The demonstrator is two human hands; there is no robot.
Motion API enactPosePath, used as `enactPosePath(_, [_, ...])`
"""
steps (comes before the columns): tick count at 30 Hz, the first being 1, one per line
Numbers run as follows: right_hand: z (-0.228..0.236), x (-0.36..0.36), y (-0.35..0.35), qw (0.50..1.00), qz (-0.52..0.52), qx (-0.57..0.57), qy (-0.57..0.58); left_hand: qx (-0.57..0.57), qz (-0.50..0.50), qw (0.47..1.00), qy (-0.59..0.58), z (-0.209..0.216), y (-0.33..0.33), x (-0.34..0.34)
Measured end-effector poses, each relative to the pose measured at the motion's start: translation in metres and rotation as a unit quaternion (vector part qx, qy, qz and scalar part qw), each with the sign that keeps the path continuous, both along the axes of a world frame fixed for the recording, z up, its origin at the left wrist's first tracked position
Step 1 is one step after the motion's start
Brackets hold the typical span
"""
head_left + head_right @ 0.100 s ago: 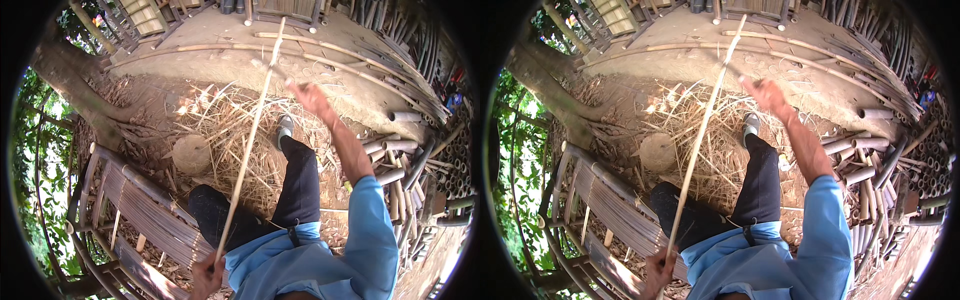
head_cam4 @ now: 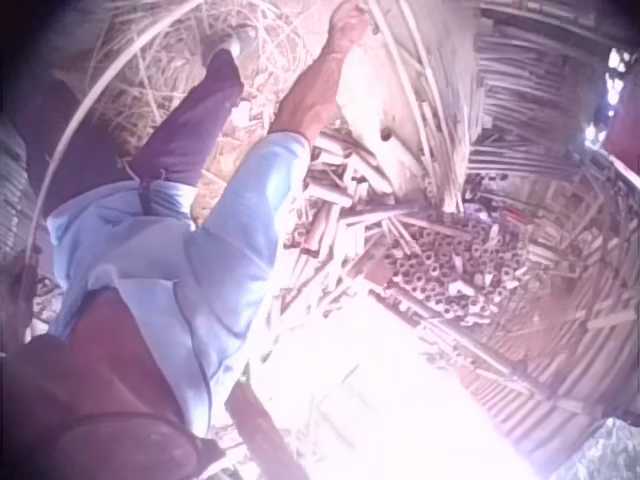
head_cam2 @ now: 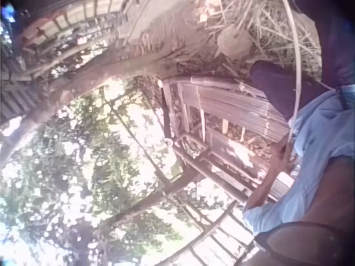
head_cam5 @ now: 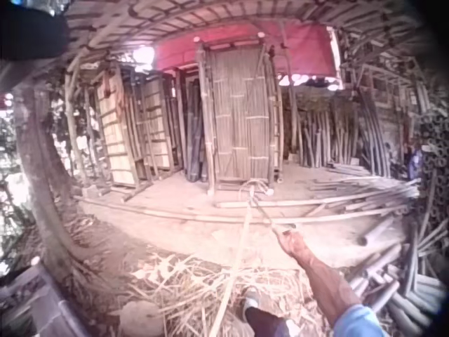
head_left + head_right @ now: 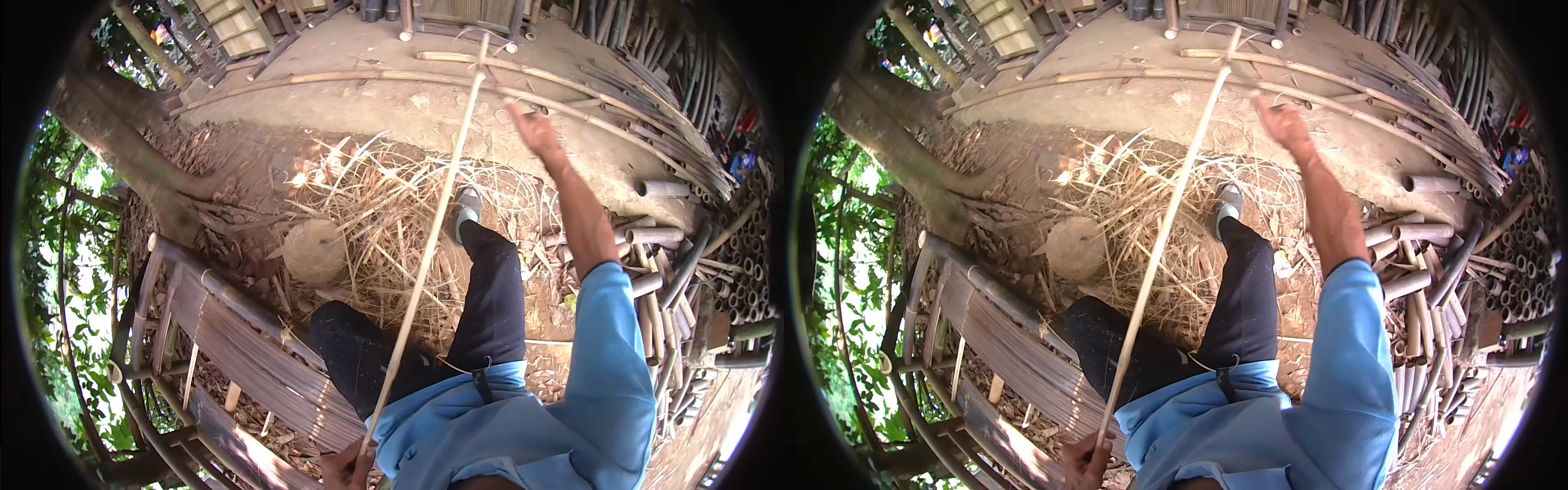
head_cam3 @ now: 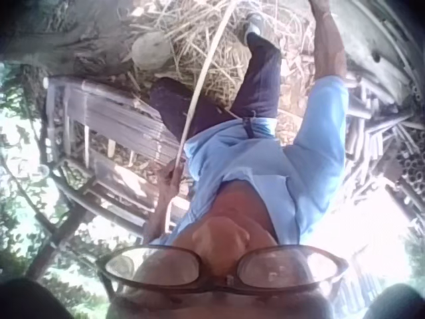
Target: The person uses a large knife to strip thin pieces from a bamboo pole and then places the pole onto a bamboo frame.
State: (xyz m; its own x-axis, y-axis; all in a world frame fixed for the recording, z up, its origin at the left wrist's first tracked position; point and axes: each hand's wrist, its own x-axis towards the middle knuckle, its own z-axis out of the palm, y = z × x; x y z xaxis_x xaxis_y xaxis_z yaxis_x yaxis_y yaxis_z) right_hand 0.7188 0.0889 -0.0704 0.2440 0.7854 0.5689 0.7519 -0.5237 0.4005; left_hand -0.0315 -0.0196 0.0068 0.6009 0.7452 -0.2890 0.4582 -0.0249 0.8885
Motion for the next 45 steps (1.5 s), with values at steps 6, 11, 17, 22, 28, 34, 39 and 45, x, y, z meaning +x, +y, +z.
enactPosePath(6, [0.044,-0.144,-0.037,0.775,0.029,0.184,0.604,-0.115,0.100,0.988,-0.012,0.003,0.062,0.080])
enactPosePath(11, [0.010,-0.332,-0.029,0.816,0.221,-0.082,0.528,0.037,0.041,0.998,-0.039,-0.029,0.127,0.140])
enactPosePath(17, [0.028,-0.338,-0.039,0.822,0.236,-0.060,0.516,-0.038,0.057,0.995,-0.079,-0.015,0.123,0.153])
enactPosePath(22, [0.010,-0.292,-0.036,0.842,0.198,-0.017,0.502,-0.028,0.040,0.998,-0.044,0.006,0.102,0.143])
enactPosePath(28, [0.016,-0.255,-0.024,0.885,0.204,0.066,0.414,0.031,0.011,0.999,-0.027,-0.004,0.087,0.100])
enactPosePath(34, [0.040,-0.199,-0.012,0.827,0.101,0.036,0.552,0.030,0.053,0.998,0.023,0.027,0.065,0.052])
enactPosePath(39, [0.047,-0.072,-0.022,0.869,-0.090,0.084,0.478,0.029,0.008,0.999,0.028,0.027,0.042,-0.011])
enactPosePath(45, [0.034,-0.131,0.002,0.605,0.046,0.186,0.773,0.011,0.072,0.990,0.121,0.053,0.085,-0.068])
